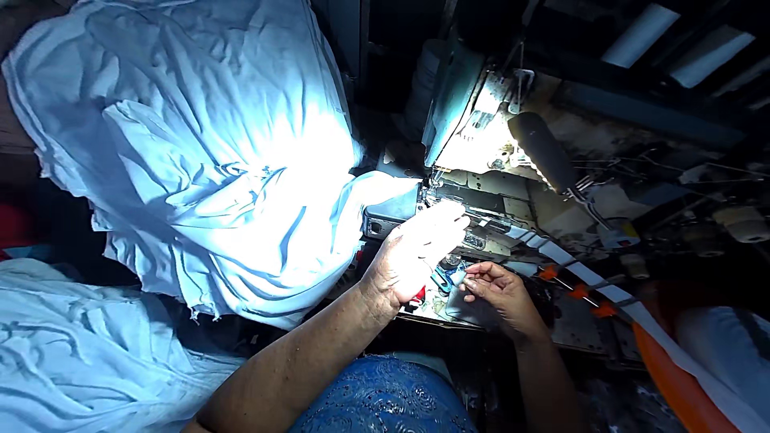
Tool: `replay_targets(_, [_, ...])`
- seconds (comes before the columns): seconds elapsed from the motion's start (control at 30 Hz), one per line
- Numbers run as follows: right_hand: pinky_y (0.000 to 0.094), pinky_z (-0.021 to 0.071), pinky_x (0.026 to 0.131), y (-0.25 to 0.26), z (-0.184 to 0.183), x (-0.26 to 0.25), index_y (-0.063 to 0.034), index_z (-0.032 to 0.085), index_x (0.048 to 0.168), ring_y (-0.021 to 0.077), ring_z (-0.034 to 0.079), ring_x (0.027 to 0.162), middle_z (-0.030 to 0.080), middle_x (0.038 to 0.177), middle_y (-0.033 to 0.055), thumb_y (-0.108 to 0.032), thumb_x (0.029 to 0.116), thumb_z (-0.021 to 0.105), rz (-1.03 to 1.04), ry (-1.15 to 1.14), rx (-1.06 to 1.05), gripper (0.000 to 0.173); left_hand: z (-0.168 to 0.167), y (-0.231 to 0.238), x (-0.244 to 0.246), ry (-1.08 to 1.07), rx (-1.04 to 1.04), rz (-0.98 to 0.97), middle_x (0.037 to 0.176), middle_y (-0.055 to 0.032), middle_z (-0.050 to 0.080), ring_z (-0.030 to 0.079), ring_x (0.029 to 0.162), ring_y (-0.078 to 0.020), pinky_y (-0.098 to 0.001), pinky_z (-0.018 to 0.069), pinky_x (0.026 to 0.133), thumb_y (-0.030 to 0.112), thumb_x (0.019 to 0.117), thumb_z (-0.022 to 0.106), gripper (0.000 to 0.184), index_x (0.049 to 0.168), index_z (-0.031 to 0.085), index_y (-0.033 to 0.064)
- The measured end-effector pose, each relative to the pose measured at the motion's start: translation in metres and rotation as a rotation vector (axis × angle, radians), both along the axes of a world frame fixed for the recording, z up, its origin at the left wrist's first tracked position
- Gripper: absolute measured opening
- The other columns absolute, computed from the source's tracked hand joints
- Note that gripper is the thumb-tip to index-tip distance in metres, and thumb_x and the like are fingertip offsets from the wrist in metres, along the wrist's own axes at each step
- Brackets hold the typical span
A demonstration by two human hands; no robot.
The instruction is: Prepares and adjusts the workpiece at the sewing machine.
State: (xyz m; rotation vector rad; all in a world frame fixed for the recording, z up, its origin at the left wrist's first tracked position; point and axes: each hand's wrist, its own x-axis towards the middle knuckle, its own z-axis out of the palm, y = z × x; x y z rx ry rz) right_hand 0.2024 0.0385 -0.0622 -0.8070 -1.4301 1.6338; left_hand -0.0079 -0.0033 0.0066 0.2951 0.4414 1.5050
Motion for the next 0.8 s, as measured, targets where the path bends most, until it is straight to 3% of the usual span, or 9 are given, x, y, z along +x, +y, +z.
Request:
replay_targets(0.13, [0.0253, 0.0637, 0.067, -0.005, 0.007, -0.003, 0.0009, 0.066, 0.105, 0.0108, 0.073, 0.072, 0.075, 0.089, 0.0049, 0.011, 0.0924, 0.059, -0.035, 0.055, -0.013, 0.018, -0.004, 0.001, 0.002, 0.035, 0.006, -0.016, 0.131, -0.0173, 0.064, 0.067, 0.116, -0.0241, -0.0333, 0.0535, 0.102, 0.002, 0.1060, 0.037, 0.036, 0.136, 0.056, -0.0023])
replay_targets(0.3, [0.0156, 0.0541, 0.051, -0.010, 0.015, -0.005, 0.0007, 0.066, 0.106, 0.0040, 0.068, 0.063, 0.074, 0.091, 0.0050, 0.006, 0.0963, 0.057, -0.030, 0.083, 0.036, 0.015, -0.007, 0.001, 0.007, 0.011, 0.028, -0.007, 0.133, -0.0177, 0.064, 0.067, 0.117, -0.0248, -0.0340, 0.0538, 0.102, 0.002, 0.1071, 0.036, 0.035, 0.135, 0.056, -0.0032])
replay_targets(0.5, [0.0106, 0.0457, 0.049, -0.016, 0.022, -0.008, -0.0001, 0.069, 0.105, -0.0030, 0.057, 0.057, 0.072, 0.086, 0.0008, 0.002, 0.0982, 0.058, -0.046, 0.112, 0.137, 0.014, -0.004, 0.001, 0.008, 0.029, 0.006, -0.007, 0.129, -0.0179, 0.066, 0.069, 0.113, -0.0246, -0.0334, 0.0549, 0.101, 0.000, 0.1069, 0.035, 0.035, 0.135, 0.056, -0.0032])
replay_targets(0.67, [0.0093, 0.0421, 0.048, -0.013, 0.036, -0.015, -0.0004, 0.069, 0.099, -0.0051, 0.052, 0.055, 0.069, 0.080, -0.0013, 0.004, 0.0989, 0.055, -0.081, 0.152, 0.148, 0.014, -0.001, 0.003, 0.010, 0.018, -0.029, -0.034, 0.131, -0.0193, 0.065, 0.067, 0.118, -0.0261, -0.0345, 0.0535, 0.103, 0.008, 0.1096, 0.035, 0.035, 0.137, 0.053, -0.0035])
replay_targets(0.8, [0.0102, 0.0349, 0.047, -0.004, 0.046, -0.024, -0.0100, 0.063, 0.089, -0.0059, 0.042, 0.051, 0.055, 0.067, -0.0101, -0.003, 0.1009, 0.054, -0.099, 0.082, 0.243, 0.017, 0.002, 0.005, 0.010, 0.036, -0.012, -0.057, 0.138, -0.0196, 0.060, 0.064, 0.123, -0.0290, -0.0414, 0.0516, 0.106, 0.010, 0.1105, 0.029, 0.039, 0.143, 0.045, -0.0029])
